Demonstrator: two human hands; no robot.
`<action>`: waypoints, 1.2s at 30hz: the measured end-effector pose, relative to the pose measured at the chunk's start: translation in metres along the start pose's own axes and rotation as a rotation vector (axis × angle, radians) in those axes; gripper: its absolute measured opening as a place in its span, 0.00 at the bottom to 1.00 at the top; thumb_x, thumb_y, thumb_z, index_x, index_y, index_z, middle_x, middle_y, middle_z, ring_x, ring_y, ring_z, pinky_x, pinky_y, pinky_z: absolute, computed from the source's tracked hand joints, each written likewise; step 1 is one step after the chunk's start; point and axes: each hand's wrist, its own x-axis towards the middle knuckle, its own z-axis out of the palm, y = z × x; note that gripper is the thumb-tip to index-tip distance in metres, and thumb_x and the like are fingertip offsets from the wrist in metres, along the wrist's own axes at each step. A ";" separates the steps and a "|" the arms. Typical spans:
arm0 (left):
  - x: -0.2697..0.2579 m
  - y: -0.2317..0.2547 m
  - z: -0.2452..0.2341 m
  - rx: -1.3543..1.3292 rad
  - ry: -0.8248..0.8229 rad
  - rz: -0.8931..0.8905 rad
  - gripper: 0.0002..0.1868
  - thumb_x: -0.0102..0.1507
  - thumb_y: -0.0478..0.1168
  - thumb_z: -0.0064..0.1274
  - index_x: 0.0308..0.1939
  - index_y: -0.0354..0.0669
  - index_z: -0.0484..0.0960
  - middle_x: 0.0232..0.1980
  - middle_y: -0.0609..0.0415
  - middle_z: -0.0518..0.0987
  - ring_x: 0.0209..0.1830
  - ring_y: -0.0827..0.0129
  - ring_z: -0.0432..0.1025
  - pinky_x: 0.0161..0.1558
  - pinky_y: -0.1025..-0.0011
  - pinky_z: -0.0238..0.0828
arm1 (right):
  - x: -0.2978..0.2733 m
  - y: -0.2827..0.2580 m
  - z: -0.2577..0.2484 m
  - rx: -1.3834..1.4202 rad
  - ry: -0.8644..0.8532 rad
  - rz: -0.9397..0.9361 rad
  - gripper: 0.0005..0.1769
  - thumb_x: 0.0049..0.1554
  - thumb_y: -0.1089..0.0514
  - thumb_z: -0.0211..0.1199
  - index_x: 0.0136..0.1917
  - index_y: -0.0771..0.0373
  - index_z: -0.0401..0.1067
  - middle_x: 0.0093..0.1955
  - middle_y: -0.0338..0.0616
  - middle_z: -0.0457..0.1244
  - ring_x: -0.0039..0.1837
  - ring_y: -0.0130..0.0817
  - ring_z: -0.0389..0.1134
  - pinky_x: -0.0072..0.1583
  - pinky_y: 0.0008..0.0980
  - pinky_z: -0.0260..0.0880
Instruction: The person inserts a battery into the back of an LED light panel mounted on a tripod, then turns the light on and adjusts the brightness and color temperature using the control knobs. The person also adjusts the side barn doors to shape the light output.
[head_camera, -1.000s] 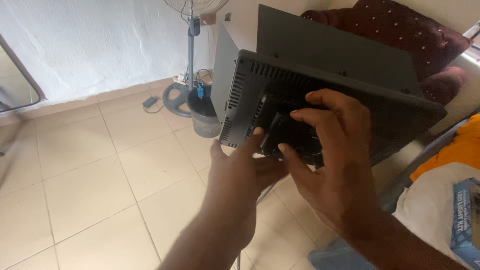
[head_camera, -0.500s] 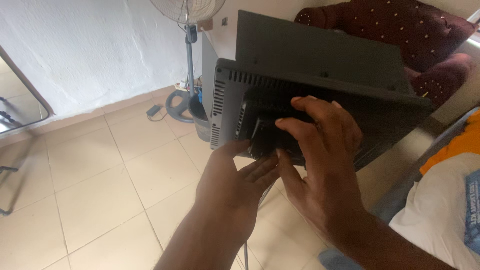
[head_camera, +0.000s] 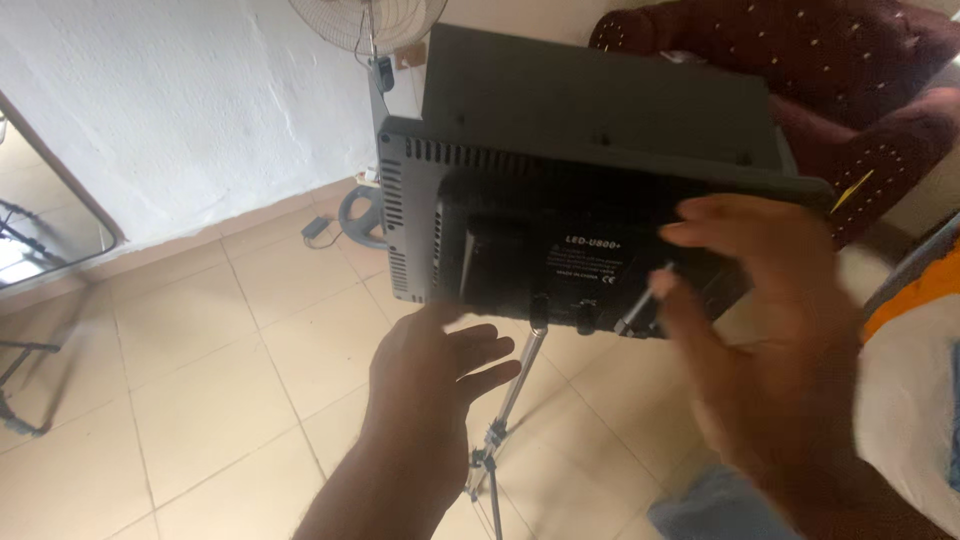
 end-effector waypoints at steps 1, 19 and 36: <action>-0.002 -0.007 -0.003 0.089 -0.092 0.119 0.23 0.66 0.45 0.41 0.61 0.34 0.72 0.57 0.40 0.80 0.57 0.55 0.80 0.55 0.62 0.77 | 0.000 0.005 -0.005 -0.096 -0.049 -0.104 0.16 0.52 0.69 0.67 0.55 0.69 0.71 0.60 0.59 0.64 0.63 0.50 0.67 0.63 0.45 0.68; -0.039 -0.041 0.066 0.274 -0.006 0.018 0.25 0.61 0.49 0.55 0.55 0.34 0.80 0.49 0.47 0.84 0.47 0.65 0.78 0.46 0.67 0.76 | -0.063 0.074 -0.004 0.308 -0.213 0.866 0.16 0.61 0.51 0.65 0.47 0.68 0.71 0.43 0.51 0.68 0.49 0.36 0.73 0.57 0.38 0.75; -0.022 -0.048 0.053 0.366 0.127 -0.162 0.48 0.58 0.66 0.56 0.76 0.50 0.60 0.70 0.48 0.70 0.67 0.51 0.66 0.66 0.51 0.63 | -0.071 0.081 0.045 0.546 -0.277 0.809 0.59 0.44 0.51 0.75 0.77 0.65 0.42 0.72 0.55 0.56 0.75 0.43 0.59 0.72 0.52 0.57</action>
